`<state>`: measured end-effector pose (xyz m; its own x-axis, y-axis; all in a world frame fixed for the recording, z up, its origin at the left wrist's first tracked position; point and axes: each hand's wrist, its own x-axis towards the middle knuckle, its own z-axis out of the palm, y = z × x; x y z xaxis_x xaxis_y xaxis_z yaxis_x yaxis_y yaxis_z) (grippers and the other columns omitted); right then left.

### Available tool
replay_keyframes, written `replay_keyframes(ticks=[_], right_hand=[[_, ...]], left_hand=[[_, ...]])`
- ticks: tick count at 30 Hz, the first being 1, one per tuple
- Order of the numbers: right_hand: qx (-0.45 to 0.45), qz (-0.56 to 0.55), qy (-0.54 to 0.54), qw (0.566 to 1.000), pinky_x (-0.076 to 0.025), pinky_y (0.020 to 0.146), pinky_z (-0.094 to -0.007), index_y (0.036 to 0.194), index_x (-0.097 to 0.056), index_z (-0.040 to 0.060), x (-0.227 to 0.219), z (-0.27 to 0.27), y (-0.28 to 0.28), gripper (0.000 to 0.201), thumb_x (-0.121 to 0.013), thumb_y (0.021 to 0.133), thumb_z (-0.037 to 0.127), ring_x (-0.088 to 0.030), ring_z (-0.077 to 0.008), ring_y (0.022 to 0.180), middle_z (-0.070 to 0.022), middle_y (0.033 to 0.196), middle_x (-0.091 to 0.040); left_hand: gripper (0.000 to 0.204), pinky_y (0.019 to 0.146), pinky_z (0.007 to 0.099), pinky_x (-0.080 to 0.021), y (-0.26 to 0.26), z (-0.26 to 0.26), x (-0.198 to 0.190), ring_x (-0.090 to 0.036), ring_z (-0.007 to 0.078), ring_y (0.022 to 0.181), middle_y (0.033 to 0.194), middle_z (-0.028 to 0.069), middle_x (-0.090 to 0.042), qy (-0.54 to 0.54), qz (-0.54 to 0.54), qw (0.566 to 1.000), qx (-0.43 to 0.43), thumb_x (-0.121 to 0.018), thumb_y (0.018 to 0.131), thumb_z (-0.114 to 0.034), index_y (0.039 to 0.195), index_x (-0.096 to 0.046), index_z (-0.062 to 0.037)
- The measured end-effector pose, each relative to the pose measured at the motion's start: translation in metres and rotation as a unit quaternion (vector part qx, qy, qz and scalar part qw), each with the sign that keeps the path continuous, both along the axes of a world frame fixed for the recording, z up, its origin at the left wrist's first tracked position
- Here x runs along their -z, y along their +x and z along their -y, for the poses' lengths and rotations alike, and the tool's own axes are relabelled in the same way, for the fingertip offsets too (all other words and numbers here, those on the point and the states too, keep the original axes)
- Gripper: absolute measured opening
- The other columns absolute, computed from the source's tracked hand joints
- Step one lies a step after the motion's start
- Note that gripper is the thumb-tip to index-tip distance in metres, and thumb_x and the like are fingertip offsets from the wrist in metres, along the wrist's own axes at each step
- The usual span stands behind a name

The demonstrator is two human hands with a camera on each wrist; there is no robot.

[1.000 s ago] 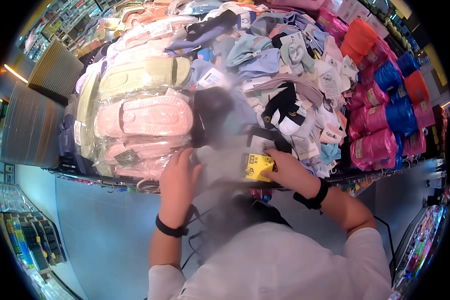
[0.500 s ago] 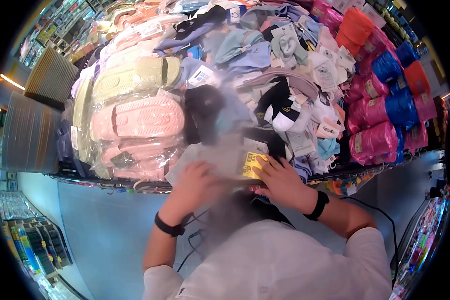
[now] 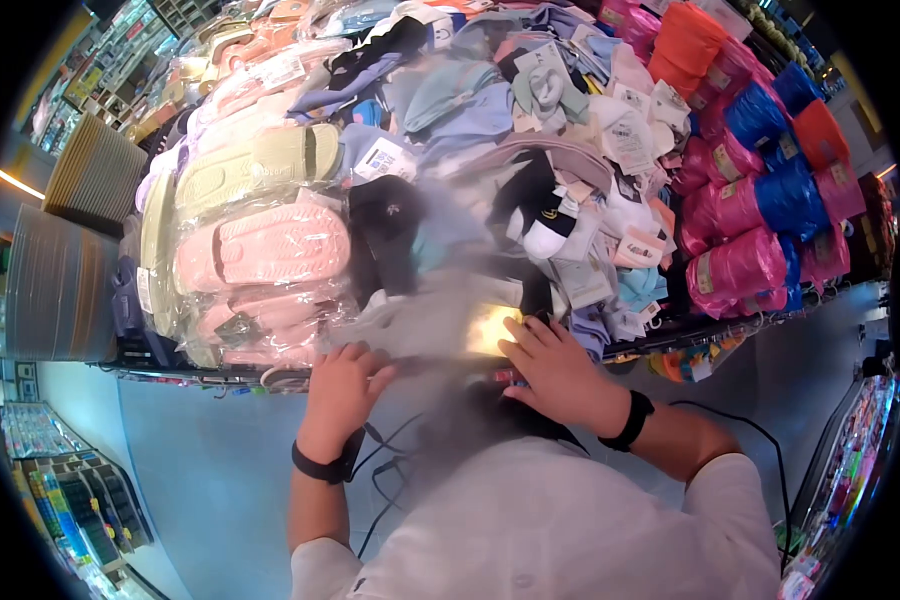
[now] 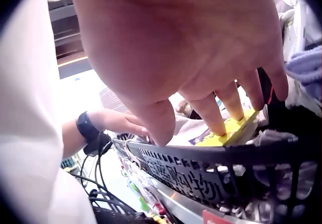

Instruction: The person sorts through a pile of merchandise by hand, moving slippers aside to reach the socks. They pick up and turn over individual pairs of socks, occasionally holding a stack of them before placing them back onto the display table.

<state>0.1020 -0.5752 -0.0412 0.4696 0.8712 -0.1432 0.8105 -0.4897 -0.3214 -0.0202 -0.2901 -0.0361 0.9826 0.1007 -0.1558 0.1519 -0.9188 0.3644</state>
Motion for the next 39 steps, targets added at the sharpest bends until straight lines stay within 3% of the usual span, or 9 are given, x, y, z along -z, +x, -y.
replay_keyframes(ticks=[3, 8, 13, 16, 22, 25, 28, 35, 39], right_hand=[[0.008, -0.017, 0.002, 1.000, -0.038, 0.102, -0.0463, 0.130, -0.049, 0.0060, -0.003, 0.006, -0.004, 0.056, -0.068, 0.084, 0.033, -0.042, -0.0360, 0.127, -0.0166, 0.143, -0.040], [0.071, -0.159, 0.068, 0.982, -0.046, 0.092, -0.0405, 0.123, -0.056, 0.0051, -0.020, 0.021, 0.004, 0.045, -0.068, 0.084, 0.024, -0.055, -0.0340, 0.110, -0.0161, 0.125, -0.056], [0.187, -0.169, 0.177, 0.951, -0.050, 0.083, -0.0388, 0.110, -0.065, 0.0035, -0.044, 0.050, 0.004, 0.030, -0.066, 0.084, 0.017, -0.064, -0.0337, 0.094, -0.0152, 0.101, -0.067], [0.244, -0.168, 0.246, 0.923, -0.050, 0.080, -0.0354, 0.109, -0.066, 0.0029, -0.035, 0.072, 0.005, 0.028, -0.066, 0.085, 0.017, -0.064, -0.0316, 0.095, -0.0149, 0.103, -0.067], [0.304, -0.215, 0.230, 0.899, -0.051, 0.080, -0.0324, 0.111, -0.066, 0.0022, -0.053, 0.101, 0.006, 0.029, -0.066, 0.084, 0.013, -0.065, -0.0267, 0.095, -0.0154, 0.108, -0.067], [0.255, -0.148, 0.323, 0.899, -0.051, 0.082, -0.0319, 0.112, -0.065, 0.0013, -0.026, 0.110, 0.017, 0.029, -0.066, 0.084, 0.009, -0.064, -0.0249, 0.095, -0.0156, 0.113, -0.064], [0.309, -0.183, 0.363, 0.860, -0.051, 0.083, -0.0296, 0.114, -0.063, 0.0012, -0.012, 0.103, 0.035, 0.032, -0.066, 0.082, 0.005, -0.062, -0.0218, 0.092, -0.0137, 0.111, -0.061], [0.219, -0.286, 0.311, 0.879, -0.050, 0.081, -0.0321, 0.129, -0.057, 0.0030, 0.005, 0.082, 0.060, 0.044, -0.063, 0.086, 0.009, -0.062, -0.0215, 0.092, -0.0141, 0.109, -0.064], [0.222, -0.418, 0.340, 0.813, -0.050, 0.079, -0.0305, 0.135, -0.052, 0.0036, -0.053, 0.087, 0.052, 0.050, -0.063, 0.086, 0.008, -0.062, -0.0179, 0.090, -0.0106, 0.107, -0.064]], left_hand=[[0.025, 0.079, 0.0452, -0.044, -0.002, -0.006, 0.022, -0.057, 0.0349, 0.094, 0.092, 0.0131, -0.064, -0.006, 0.015, 1.000, 0.009, -0.060, 0.090, -0.030, 0.092, -0.070, -0.0073], [0.023, 0.072, 0.0457, -0.046, 0.021, 0.004, -0.016, -0.060, 0.0383, 0.082, 0.085, 0.0168, -0.064, 0.011, -0.002, 1.000, -0.015, -0.061, 0.089, -0.026, 0.088, -0.067, -0.0040], [0.015, 0.060, 0.0430, -0.046, 0.054, 0.036, -0.027, -0.062, 0.0341, 0.069, 0.075, 0.0155, -0.064, -0.066, 0.161, 0.984, 0.034, -0.066, 0.086, -0.020, 0.085, -0.066, -0.0043], [0.015, 0.053, 0.0393, -0.044, 0.072, 0.064, -0.025, -0.060, 0.0296, 0.058, 0.065, 0.0121, -0.062, -0.080, 0.139, 0.986, 0.043, -0.068, 0.085, -0.021, 0.084, -0.066, -0.0058], [0.014, 0.049, 0.0360, -0.041, 0.104, 0.116, -0.035, -0.056, 0.0252, 0.048, 0.053, 0.0089, -0.055, -0.128, 0.174, 0.973, 0.085, -0.069, 0.085, -0.022, 0.082, -0.066, -0.0077], [0.014, 0.053, 0.0364, -0.045, 0.120, 0.129, -0.026, -0.060, 0.0249, 0.057, 0.064, 0.0097, -0.060, -0.126, 0.173, 0.970, 0.117, -0.067, 0.085, -0.021, 0.083, -0.066, -0.0068], [0.013, 0.057, 0.0373, -0.047, 0.126, 0.146, -0.024, -0.062, 0.0256, 0.063, 0.070, 0.0096, -0.062, -0.090, 0.146, 0.975, 0.143, -0.067, 0.084, -0.018, 0.083, -0.065, -0.0061], [0.018, 0.072, 0.0358, -0.050, 0.116, 0.164, -0.035, -0.064, 0.0286, 0.083, 0.086, 0.0082, -0.066, -0.123, 0.097, 0.983, 0.094, -0.069, 0.081, -0.016, 0.096, -0.065, -0.0069], [0.040, 0.093, 0.0405, -0.043, 0.121, 0.169, -0.044, -0.055, 0.0367, 0.107, 0.105, 0.0113, -0.065, -0.153, 0.323, 0.928, 0.105, -0.074, 0.070, -0.011, 0.108, -0.064, -0.0057]])
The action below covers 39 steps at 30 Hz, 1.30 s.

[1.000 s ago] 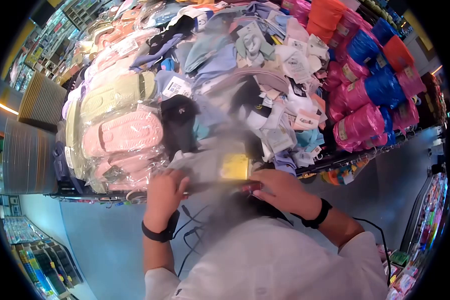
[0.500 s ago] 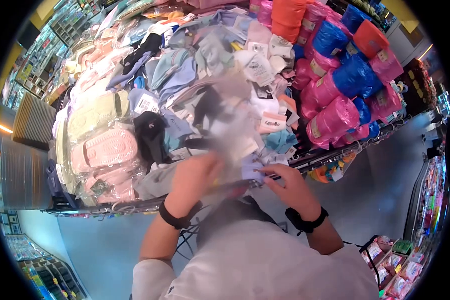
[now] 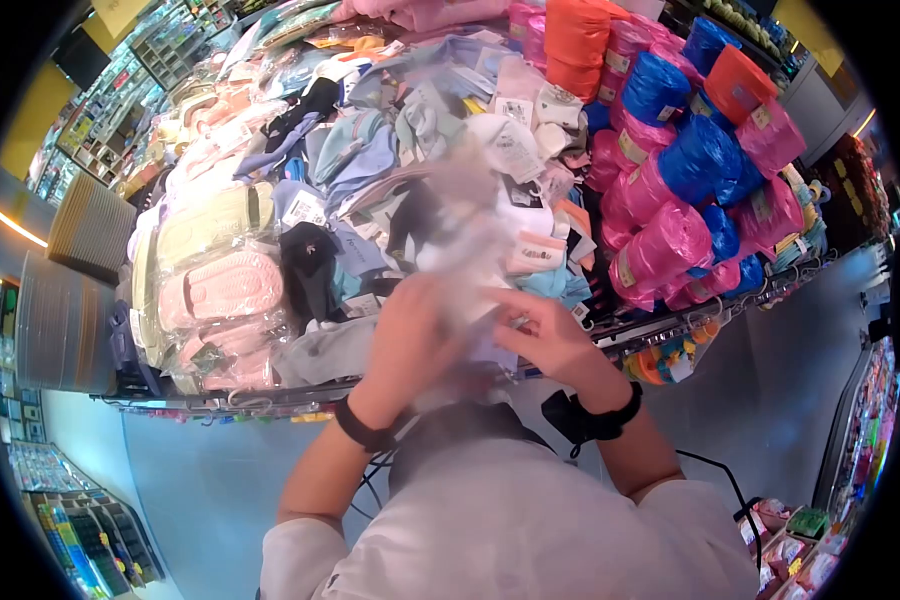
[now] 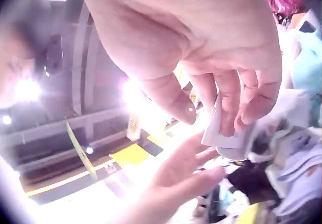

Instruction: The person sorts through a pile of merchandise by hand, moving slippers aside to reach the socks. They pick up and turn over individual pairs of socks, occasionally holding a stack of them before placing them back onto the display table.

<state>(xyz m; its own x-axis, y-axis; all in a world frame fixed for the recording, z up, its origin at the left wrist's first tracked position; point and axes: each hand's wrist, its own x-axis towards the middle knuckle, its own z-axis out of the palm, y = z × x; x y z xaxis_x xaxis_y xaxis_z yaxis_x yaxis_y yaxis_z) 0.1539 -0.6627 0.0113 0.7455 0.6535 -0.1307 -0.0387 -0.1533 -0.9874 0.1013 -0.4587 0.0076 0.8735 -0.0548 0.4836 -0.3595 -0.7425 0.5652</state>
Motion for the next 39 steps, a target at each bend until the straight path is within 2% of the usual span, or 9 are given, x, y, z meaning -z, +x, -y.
replay_keyframes(ticks=[10, 13, 18, 21, 24, 27, 30, 35, 39], right_hand=[[0.068, 0.356, 0.095, 0.927, -0.046, 0.084, -0.0308, 0.117, -0.066, 0.0031, -0.051, 0.012, 0.014, 0.036, -0.072, 0.082, 0.008, -0.054, -0.0166, 0.099, -0.0070, 0.106, -0.059], [0.072, 0.381, 0.108, 0.916, -0.045, 0.090, -0.0338, 0.106, -0.070, 0.0007, -0.053, 0.020, 0.004, 0.025, -0.071, 0.084, 0.014, -0.057, -0.0212, 0.104, -0.0100, 0.112, -0.062], [0.346, 0.182, 0.334, 0.858, -0.047, 0.093, -0.0358, 0.109, -0.066, -0.0039, -0.058, 0.043, -0.022, 0.028, -0.066, 0.091, 0.017, -0.062, -0.0220, 0.103, -0.0148, 0.113, -0.065], [0.471, 0.251, 0.370, 0.760, -0.048, 0.092, -0.0318, 0.115, -0.064, -0.0021, -0.038, 0.085, -0.006, 0.028, -0.067, 0.089, 0.007, -0.062, -0.0187, 0.104, -0.0132, 0.113, -0.066], [0.561, 0.277, 0.221, 0.748, -0.050, 0.084, -0.0284, 0.111, -0.067, -0.0012, -0.024, 0.102, -0.013, 0.026, -0.070, 0.086, 0.007, -0.065, -0.0154, 0.094, -0.0102, 0.103, -0.070], [0.342, 0.182, -0.083, 0.918, -0.050, 0.074, -0.0247, 0.104, -0.071, 0.0008, -0.007, 0.124, -0.037, 0.022, -0.072, 0.083, 0.007, -0.065, -0.0114, 0.082, -0.0055, 0.090, -0.072], [0.128, 0.168, -0.081, 0.974, -0.048, 0.067, -0.0216, 0.098, -0.074, 0.0022, -0.030, 0.106, -0.048, 0.019, -0.074, 0.080, 0.005, -0.062, -0.0072, 0.073, -0.0010, 0.078, -0.071], [0.297, 0.095, 0.000, 0.950, -0.049, 0.070, -0.0232, 0.102, -0.069, -0.0016, -0.007, 0.114, -0.049, 0.020, -0.071, 0.083, 0.005, -0.061, -0.0084, 0.077, -0.0031, 0.086, -0.069], [0.320, 0.083, 0.017, 0.944, -0.048, 0.071, -0.0229, 0.104, -0.067, -0.0031, -0.004, 0.116, -0.049, 0.022, -0.071, 0.085, 0.007, -0.061, -0.0089, 0.078, -0.0042, 0.090, -0.068]], left_hand=[[0.025, 0.075, 0.0357, -0.047, 0.010, 0.014, -0.067, -0.063, 0.0263, 0.085, 0.092, 0.0111, -0.067, 0.108, 0.020, 0.990, 0.087, -0.070, 0.074, -0.006, 0.099, -0.069, -0.0060], [0.023, 0.065, 0.0276, -0.046, -0.001, 0.030, -0.034, -0.060, 0.0167, 0.074, 0.088, 0.0102, -0.066, -0.152, -0.074, 0.982, 0.088, -0.071, 0.080, -0.010, 0.101, -0.067, -0.0032], [0.026, 0.074, 0.0382, -0.051, -0.004, 0.036, -0.015, -0.066, 0.0329, 0.080, 0.088, 0.0181, -0.068, -0.157, -0.157, 0.967, 0.123, -0.068, 0.085, -0.021, 0.102, -0.069, -0.0015], [0.010, 0.061, 0.0243, -0.045, 0.008, 0.021, -0.010, -0.060, 0.0105, 0.068, 0.082, 0.0070, -0.069, -0.141, -0.166, 0.966, 0.142, -0.067, 0.084, -0.005, 0.093, -0.068, -0.0002], [0.010, 0.067, 0.0258, -0.049, 0.025, 0.001, -0.006, -0.063, 0.0129, 0.071, 0.083, 0.0079, -0.070, -0.070, -0.182, 0.978, 0.077, -0.065, 0.087, -0.005, 0.095, -0.067, 0.0010], [0.012, 0.069, 0.0257, -0.049, 0.038, -0.011, -0.004, -0.065, 0.0130, 0.076, 0.084, 0.0076, -0.070, -0.114, -0.200, 0.972, 0.049, -0.063, 0.089, -0.006, 0.097, -0.066, 0.0014], [0.013, 0.068, 0.0292, -0.050, 0.050, -0.007, -0.016, -0.066, 0.0180, 0.081, 0.085, 0.0085, -0.069, -0.054, -0.200, 0.978, 0.021, -0.065, 0.087, -0.010, 0.097, -0.067, -0.0015], [0.023, 0.077, 0.0407, -0.048, 0.071, -0.031, -0.008, -0.060, 0.0318, 0.088, 0.097, 0.0127, -0.065, 0.040, 0.049, 0.996, -0.067, -0.065, 0.079, -0.008, 0.101, -0.064, -0.0067], [0.030, 0.081, 0.0431, -0.045, 0.078, -0.091, 0.007, -0.056, 0.0328, 0.096, 0.097, 0.0122, -0.060, 0.186, 0.050, 0.931, -0.310, -0.065, 0.071, -0.008, 0.100, -0.062, -0.0067]])
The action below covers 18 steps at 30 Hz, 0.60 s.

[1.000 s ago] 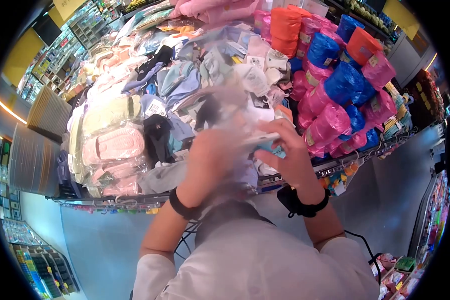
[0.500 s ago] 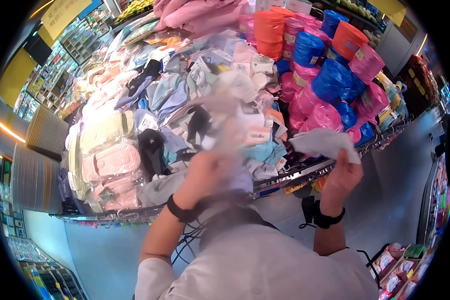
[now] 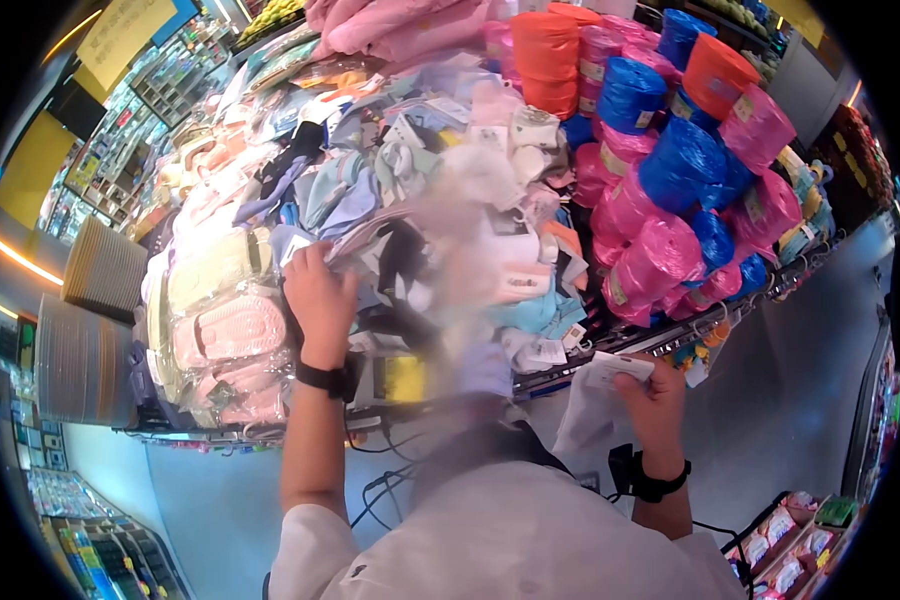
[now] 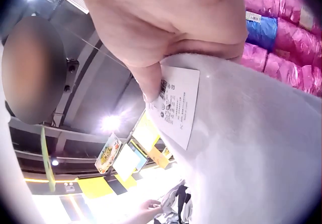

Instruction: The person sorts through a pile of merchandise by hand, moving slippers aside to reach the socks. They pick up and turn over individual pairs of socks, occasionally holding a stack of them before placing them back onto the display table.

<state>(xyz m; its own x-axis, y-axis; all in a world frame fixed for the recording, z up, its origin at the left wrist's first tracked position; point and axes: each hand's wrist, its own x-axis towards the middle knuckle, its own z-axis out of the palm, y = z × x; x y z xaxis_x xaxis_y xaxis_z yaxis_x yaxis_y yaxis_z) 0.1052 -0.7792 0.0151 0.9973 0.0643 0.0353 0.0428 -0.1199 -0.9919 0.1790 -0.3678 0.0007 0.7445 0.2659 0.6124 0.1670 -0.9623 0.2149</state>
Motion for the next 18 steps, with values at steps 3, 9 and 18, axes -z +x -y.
replay_keyframes(ticks=[3, 9, 18], right_hand=[[-0.037, 0.007, 0.022, 0.999, -0.048, 0.074, -0.0234, 0.107, -0.068, -0.0028, 0.003, -0.003, 0.003, 0.024, -0.070, 0.085, 0.005, -0.061, -0.0086, 0.080, -0.0060, 0.092, -0.070], [-0.076, -0.002, -0.010, 0.997, -0.048, 0.075, -0.0249, 0.104, -0.067, -0.0050, -0.005, -0.025, 0.013, 0.022, -0.069, 0.084, 0.005, -0.061, -0.0095, 0.081, -0.0077, 0.089, -0.070], [-0.234, 0.291, -0.081, 0.924, -0.048, 0.081, -0.0308, 0.097, -0.069, 0.0005, -0.060, -0.081, 0.033, 0.020, -0.068, 0.077, 0.001, -0.065, -0.0215, 0.090, -0.0171, 0.113, -0.064]], left_hand=[[0.028, 0.081, 0.0423, -0.044, 0.003, -0.025, 0.011, -0.055, 0.0312, 0.095, 0.099, 0.0088, -0.060, -0.022, -0.022, 0.999, 0.038, -0.070, 0.072, -0.014, 0.098, -0.064, -0.0077], [0.015, 0.078, 0.0318, -0.046, 0.001, -0.022, -0.014, -0.061, 0.0221, 0.088, 0.094, 0.0063, -0.067, -0.172, 0.132, 0.962, 0.164, -0.071, 0.081, -0.008, 0.094, -0.065, -0.0052], [0.016, 0.069, 0.0241, -0.049, -0.072, 0.049, -0.126, -0.062, 0.0112, 0.078, 0.087, 0.0054, -0.066, -0.367, 0.176, 0.864, 0.297, -0.072, 0.080, -0.004, 0.094, -0.067, -0.0004]])
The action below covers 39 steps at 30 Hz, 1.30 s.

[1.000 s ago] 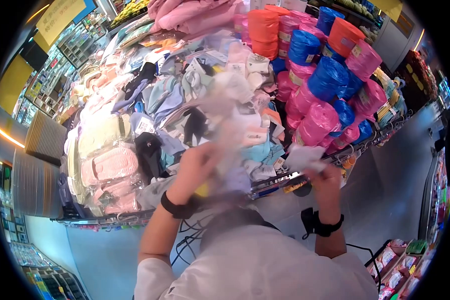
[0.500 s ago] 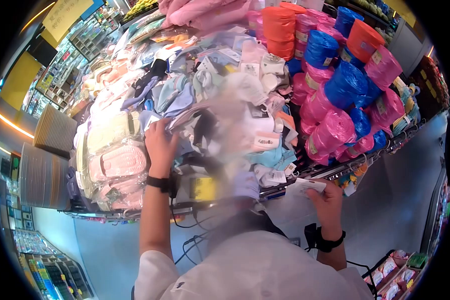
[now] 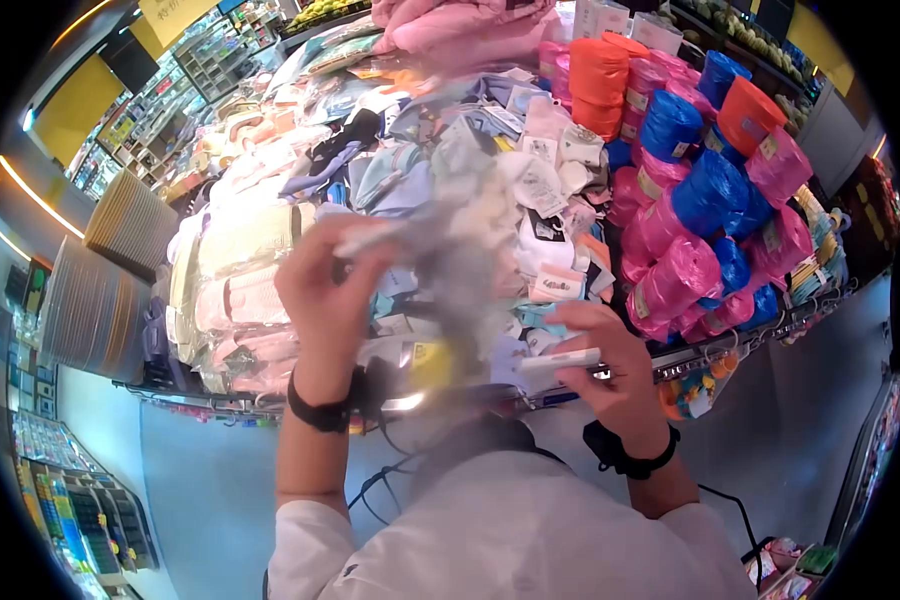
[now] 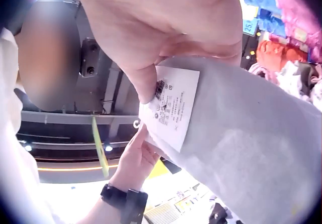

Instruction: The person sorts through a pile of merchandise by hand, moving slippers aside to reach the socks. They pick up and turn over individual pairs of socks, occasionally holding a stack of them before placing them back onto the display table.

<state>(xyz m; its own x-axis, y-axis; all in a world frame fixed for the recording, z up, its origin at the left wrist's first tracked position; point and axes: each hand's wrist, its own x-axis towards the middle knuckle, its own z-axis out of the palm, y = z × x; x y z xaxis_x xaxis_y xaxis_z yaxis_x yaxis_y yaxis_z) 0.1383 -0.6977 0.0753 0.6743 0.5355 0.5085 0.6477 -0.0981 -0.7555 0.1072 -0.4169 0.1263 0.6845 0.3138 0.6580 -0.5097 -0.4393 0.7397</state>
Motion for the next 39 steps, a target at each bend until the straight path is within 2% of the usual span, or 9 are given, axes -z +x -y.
replay_keyframes(ticks=[4, 9, 15, 18, 21, 24, 31, 34, 39], right_hand=[[-0.068, 0.051, 0.043, 0.995, -0.049, 0.080, -0.0320, 0.093, -0.070, 0.0003, -0.034, -0.026, -0.008, 0.020, -0.073, 0.074, 0.002, -0.065, -0.0253, 0.091, -0.0182, 0.120, -0.061], [-0.033, 0.007, 0.042, 0.999, -0.048, 0.075, -0.0284, 0.094, -0.070, -0.0010, -0.029, -0.035, -0.011, 0.028, -0.080, 0.068, 0.001, -0.063, -0.0207, 0.087, -0.0158, 0.112, -0.063], [-0.018, -0.118, 0.080, 0.990, -0.048, 0.080, -0.0275, 0.095, -0.067, -0.0062, -0.013, -0.040, -0.014, 0.027, -0.078, 0.070, -0.004, -0.062, -0.0169, 0.092, -0.0107, 0.109, -0.062], [-0.008, -0.151, 0.112, 0.982, -0.048, 0.084, -0.0269, 0.096, -0.065, -0.0075, -0.004, -0.043, -0.012, 0.025, -0.076, 0.073, -0.006, -0.060, -0.0147, 0.095, -0.0087, 0.109, -0.061], [-0.031, -0.142, 0.139, 0.980, -0.047, 0.085, -0.0261, 0.098, -0.064, -0.0072, 0.006, -0.043, -0.008, 0.025, -0.075, 0.075, -0.006, -0.059, -0.0137, 0.098, -0.0085, 0.108, -0.061], [-0.025, -0.153, 0.167, 0.974, -0.047, 0.085, -0.0262, 0.101, -0.062, -0.0064, 0.007, -0.043, -0.010, 0.028, -0.075, 0.076, -0.005, -0.059, -0.0138, 0.098, -0.0086, 0.106, -0.061], [-0.018, -0.287, 0.228, 0.930, -0.047, 0.081, -0.0244, 0.107, -0.058, -0.0039, 0.014, -0.047, -0.023, 0.030, -0.074, 0.082, 0.003, -0.057, -0.0108, 0.094, -0.0041, 0.103, -0.060], [-0.015, -0.203, 0.089, 0.975, -0.046, 0.078, -0.0232, 0.107, -0.059, -0.0037, 0.028, -0.037, -0.015, 0.028, -0.071, 0.086, 0.011, -0.057, -0.0090, 0.091, -0.0050, 0.100, -0.062], [0.032, -0.262, 0.179, 0.948, -0.048, 0.074, -0.0242, 0.109, -0.063, -0.0012, 0.039, -0.025, -0.015, 0.027, -0.067, 0.092, 0.019, -0.061, -0.0096, 0.085, -0.0064, 0.100, -0.065]], left_hand=[[0.018, 0.067, 0.0255, -0.048, -0.024, 0.036, -0.009, -0.063, 0.0127, 0.075, 0.084, 0.0079, -0.069, 0.141, -0.063, 0.981, 0.115, -0.079, 0.076, -0.008, 0.088, -0.069, 0.0003], [0.023, 0.076, 0.0251, -0.049, -0.040, 0.043, 0.021, -0.063, 0.0103, 0.084, 0.098, 0.0074, -0.070, -0.002, -0.222, 0.953, 0.208, -0.065, 0.091, -0.012, 0.107, -0.066, 0.0045], [0.026, 0.078, 0.0233, -0.049, -0.039, 0.032, 0.059, -0.061, 0.0084, 0.087, 0.100, 0.0060, -0.068, -0.036, -0.232, 0.935, 0.266, -0.054, 0.098, -0.013, 0.113, -0.063, 0.0057], [0.027, 0.075, 0.0228, -0.048, -0.038, 0.033, 0.068, -0.060, 0.0071, 0.085, 0.099, 0.0042, -0.067, -0.056, -0.260, 0.947, 0.182, -0.052, 0.099, -0.013, 0.116, -0.062, 0.0053], [0.019, 0.064, 0.0278, -0.043, -0.043, 0.047, 0.050, -0.050, 0.0108, 0.070, 0.076, 0.0035, -0.056, -0.125, -0.251, 0.948, 0.153, -0.053, 0.093, -0.014, 0.094, -0.063, 0.0017], [0.023, 0.064, 0.0278, -0.042, -0.045, 0.047, 0.074, -0.048, 0.0104, 0.071, 0.075, 0.0028, -0.054, -0.095, -0.235, 0.948, 0.191, -0.052, 0.095, -0.019, 0.094, -0.063, 0.0014], [0.050, 0.094, 0.0324, -0.044, -0.051, 0.069, 0.052, -0.054, 0.0189, 0.112, 0.121, 0.0114, -0.055, 0.044, -0.263, 0.924, 0.273, -0.060, 0.093, -0.014, 0.136, -0.039, 0.0002], [0.054, 0.087, 0.0374, -0.048, -0.047, 0.069, 0.072, -0.062, 0.0276, 0.101, 0.113, 0.0193, -0.061, 0.041, -0.247, 0.932, 0.261, -0.063, 0.090, -0.023, 0.135, -0.042, -0.0015], [0.046, 0.083, 0.0376, -0.048, -0.050, 0.083, 0.088, -0.062, 0.0262, 0.095, 0.108, 0.0171, -0.062, -0.029, -0.271, 0.934, 0.233, -0.061, 0.092, -0.018, 0.133, -0.045, -0.0061]])
